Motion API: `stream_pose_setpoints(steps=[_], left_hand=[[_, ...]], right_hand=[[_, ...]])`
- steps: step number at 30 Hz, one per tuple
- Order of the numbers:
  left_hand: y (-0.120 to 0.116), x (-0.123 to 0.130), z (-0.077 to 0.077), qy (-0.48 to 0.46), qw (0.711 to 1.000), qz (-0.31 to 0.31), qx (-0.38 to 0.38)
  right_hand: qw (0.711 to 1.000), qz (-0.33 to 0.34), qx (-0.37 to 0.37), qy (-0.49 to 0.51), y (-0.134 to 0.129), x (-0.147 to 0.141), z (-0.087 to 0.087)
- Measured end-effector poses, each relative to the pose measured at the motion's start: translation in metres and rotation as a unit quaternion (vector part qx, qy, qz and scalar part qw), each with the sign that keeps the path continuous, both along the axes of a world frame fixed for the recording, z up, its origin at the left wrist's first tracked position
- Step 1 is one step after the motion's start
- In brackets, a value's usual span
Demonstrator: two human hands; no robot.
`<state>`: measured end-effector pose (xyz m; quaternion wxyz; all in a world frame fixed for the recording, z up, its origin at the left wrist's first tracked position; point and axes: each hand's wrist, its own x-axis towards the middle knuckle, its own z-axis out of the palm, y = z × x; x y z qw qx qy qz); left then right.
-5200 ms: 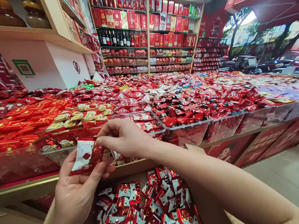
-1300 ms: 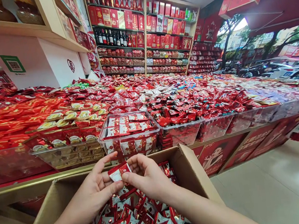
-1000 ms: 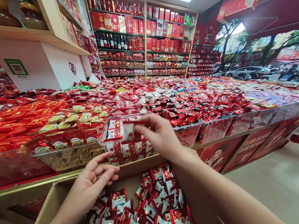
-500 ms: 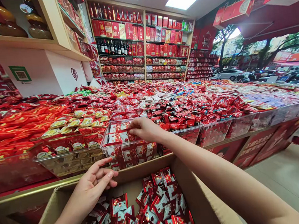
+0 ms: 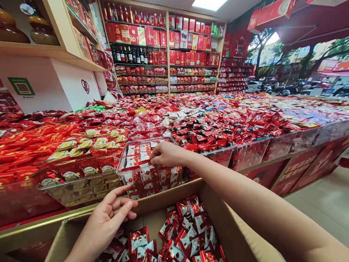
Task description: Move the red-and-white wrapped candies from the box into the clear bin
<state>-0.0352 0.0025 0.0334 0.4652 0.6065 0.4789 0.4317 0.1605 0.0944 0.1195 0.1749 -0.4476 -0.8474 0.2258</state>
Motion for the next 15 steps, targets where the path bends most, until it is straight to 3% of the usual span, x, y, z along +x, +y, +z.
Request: stream_pose_setpoints(steps=[9,15], left_hand=[[0.0011,0.0,-0.0022,0.009,1.0,0.006,0.015],[0.0026,0.0022,-0.0002,0.032,0.999,0.004,0.028]], right_hand=[[0.998,0.061,-0.015,-0.022,0.0075,0.0058,-0.0009],[0.998,0.05,0.001,-0.031,0.0088,0.0083,-0.0046]])
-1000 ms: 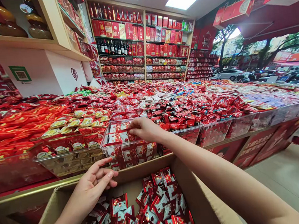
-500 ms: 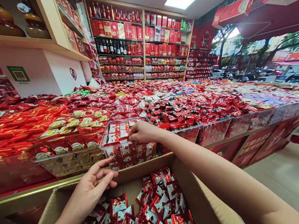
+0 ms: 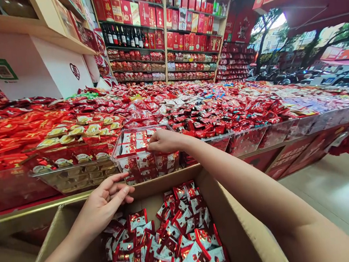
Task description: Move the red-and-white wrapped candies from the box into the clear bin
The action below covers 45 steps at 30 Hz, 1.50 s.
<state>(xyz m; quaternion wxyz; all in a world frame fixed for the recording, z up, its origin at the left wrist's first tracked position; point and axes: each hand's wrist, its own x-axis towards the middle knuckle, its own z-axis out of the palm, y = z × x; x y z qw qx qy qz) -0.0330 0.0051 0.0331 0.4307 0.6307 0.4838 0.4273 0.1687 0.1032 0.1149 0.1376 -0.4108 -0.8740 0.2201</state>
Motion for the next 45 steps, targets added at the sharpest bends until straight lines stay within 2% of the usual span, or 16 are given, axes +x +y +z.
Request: stream_pose_setpoints(steps=[2,5,7,10,13,15,18,20,21,25,30,34,38,40,42,45], left_hand=[[0.0,0.001,0.0,0.014,1.0,-0.002,0.004],[0.0,0.002,0.0,0.023,1.0,-0.004,0.0],[0.0,0.002,-0.001,0.02,1.0,-0.004,-0.002],[0.0,0.002,-0.003,0.022,1.0,-0.002,0.003],[0.001,0.002,-0.005,0.037,0.999,0.003,0.01],[0.001,0.002,-0.006,0.042,0.999,0.009,0.013],[0.002,0.003,-0.007,0.04,0.999,0.012,0.018],[0.003,0.004,-0.007,0.043,0.999,0.01,0.021],[0.004,0.005,-0.008,0.045,0.999,0.009,0.019],[0.001,0.009,-0.013,0.054,0.997,-0.043,-0.019],[-0.006,0.018,-0.017,0.076,0.981,-0.149,-0.102],[-0.012,0.023,-0.012,0.105,0.966,-0.208,-0.112],[-0.016,0.025,-0.005,0.066,0.975,-0.173,-0.12],[-0.018,0.027,-0.003,0.041,0.98,-0.155,-0.117],[-0.019,0.028,-0.001,0.019,0.983,-0.145,-0.114],[-0.017,0.025,-0.002,-0.016,0.984,-0.129,-0.125]], right_hand=[[1.0,-0.008,0.027,0.006,-0.005,0.0,0.0],[0.983,-0.039,0.162,0.084,-0.026,0.001,0.002],[0.97,-0.045,0.201,0.129,-0.046,0.006,0.002],[0.995,0.072,0.035,0.066,-0.073,0.016,-0.012],[0.975,0.156,-0.118,-0.1,-0.08,0.02,-0.049],[0.954,0.133,-0.149,-0.223,-0.077,0.018,-0.081],[0.891,0.133,-0.197,-0.387,-0.072,0.011,-0.121],[0.874,0.12,-0.186,-0.432,-0.071,0.008,-0.134],[0.883,0.103,-0.164,-0.427,-0.072,0.008,-0.136],[0.943,0.083,-0.089,-0.309,-0.07,0.015,-0.114],[0.985,0.088,-0.126,-0.073,-0.07,0.022,-0.074],[0.974,0.045,-0.191,0.11,-0.078,0.019,-0.073],[0.914,-0.089,-0.261,0.297,-0.092,0.012,-0.088],[0.898,-0.108,-0.266,0.332,-0.098,0.014,-0.086],[0.913,-0.095,-0.22,0.329,-0.101,0.021,-0.071],[0.938,-0.095,-0.039,0.33,-0.092,0.037,-0.029]])
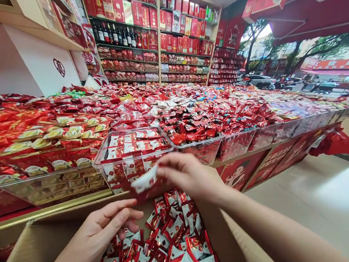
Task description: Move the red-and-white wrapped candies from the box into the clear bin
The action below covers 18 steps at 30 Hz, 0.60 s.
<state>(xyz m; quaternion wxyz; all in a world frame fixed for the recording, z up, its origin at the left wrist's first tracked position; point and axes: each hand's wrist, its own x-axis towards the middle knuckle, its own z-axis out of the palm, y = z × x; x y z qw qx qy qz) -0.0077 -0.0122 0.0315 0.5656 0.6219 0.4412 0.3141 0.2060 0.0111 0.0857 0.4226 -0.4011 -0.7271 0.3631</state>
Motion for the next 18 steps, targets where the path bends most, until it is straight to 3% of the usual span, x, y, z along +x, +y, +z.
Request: stream_pose_setpoints(steps=[3,5,9,13,18], left_hand=[[0.003,-0.005,-0.003,0.002,1.0,0.018,-0.014],[0.004,-0.008,-0.006,0.016,1.0,0.017,-0.006],[0.007,-0.011,-0.011,0.041,0.999,0.018,0.022],[0.009,-0.013,-0.012,0.06,0.997,0.021,0.041],[0.008,-0.013,-0.01,0.095,0.993,0.018,0.071]], right_hand=[[0.979,-0.087,0.18,-0.04,0.023,0.012,0.042],[0.957,-0.11,0.237,-0.122,0.041,0.013,0.057],[0.924,-0.068,0.235,-0.294,0.067,0.004,0.058],[0.896,-0.012,0.253,-0.366,0.078,0.0,0.057],[0.862,0.045,0.23,-0.449,0.092,0.004,0.069]])
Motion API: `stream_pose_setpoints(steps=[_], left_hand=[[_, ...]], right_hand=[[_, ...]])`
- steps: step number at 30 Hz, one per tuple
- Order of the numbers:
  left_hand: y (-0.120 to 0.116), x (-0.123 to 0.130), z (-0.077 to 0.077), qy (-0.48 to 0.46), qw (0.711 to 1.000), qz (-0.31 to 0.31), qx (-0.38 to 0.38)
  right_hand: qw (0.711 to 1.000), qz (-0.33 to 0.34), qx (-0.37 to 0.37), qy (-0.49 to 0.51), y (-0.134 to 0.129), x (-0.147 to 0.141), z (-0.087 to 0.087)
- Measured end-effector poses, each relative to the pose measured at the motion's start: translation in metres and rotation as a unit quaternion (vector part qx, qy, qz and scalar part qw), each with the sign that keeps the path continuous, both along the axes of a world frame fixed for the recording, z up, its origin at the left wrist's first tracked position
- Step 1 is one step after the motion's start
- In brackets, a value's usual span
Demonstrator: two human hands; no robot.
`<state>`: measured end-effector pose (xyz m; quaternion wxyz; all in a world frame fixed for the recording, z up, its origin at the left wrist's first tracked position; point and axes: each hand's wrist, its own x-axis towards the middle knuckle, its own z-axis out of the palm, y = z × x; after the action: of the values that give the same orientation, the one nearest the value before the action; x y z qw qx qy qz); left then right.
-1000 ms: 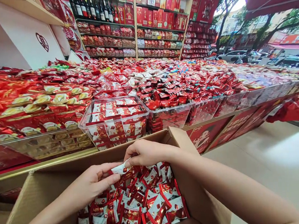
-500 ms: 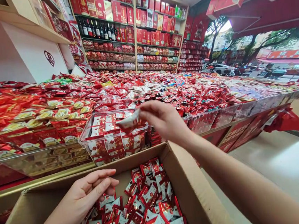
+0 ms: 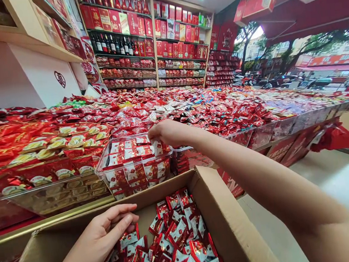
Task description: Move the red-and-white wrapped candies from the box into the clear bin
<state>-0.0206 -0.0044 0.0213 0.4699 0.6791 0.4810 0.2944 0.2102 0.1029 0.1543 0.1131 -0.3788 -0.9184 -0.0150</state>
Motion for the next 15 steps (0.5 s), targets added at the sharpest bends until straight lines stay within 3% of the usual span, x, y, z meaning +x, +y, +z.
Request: stream_pose_setpoints(steps=[6,15], left_hand=[[0.0,-0.001,0.001,0.048,0.999,-0.013,0.023],[0.001,-0.001,0.001,0.069,0.996,-0.023,0.047]], right_hand=[[0.996,0.043,-0.063,-0.055,0.016,-0.007,0.001],[0.998,0.011,-0.065,-0.006,0.005,-0.018,-0.006]])
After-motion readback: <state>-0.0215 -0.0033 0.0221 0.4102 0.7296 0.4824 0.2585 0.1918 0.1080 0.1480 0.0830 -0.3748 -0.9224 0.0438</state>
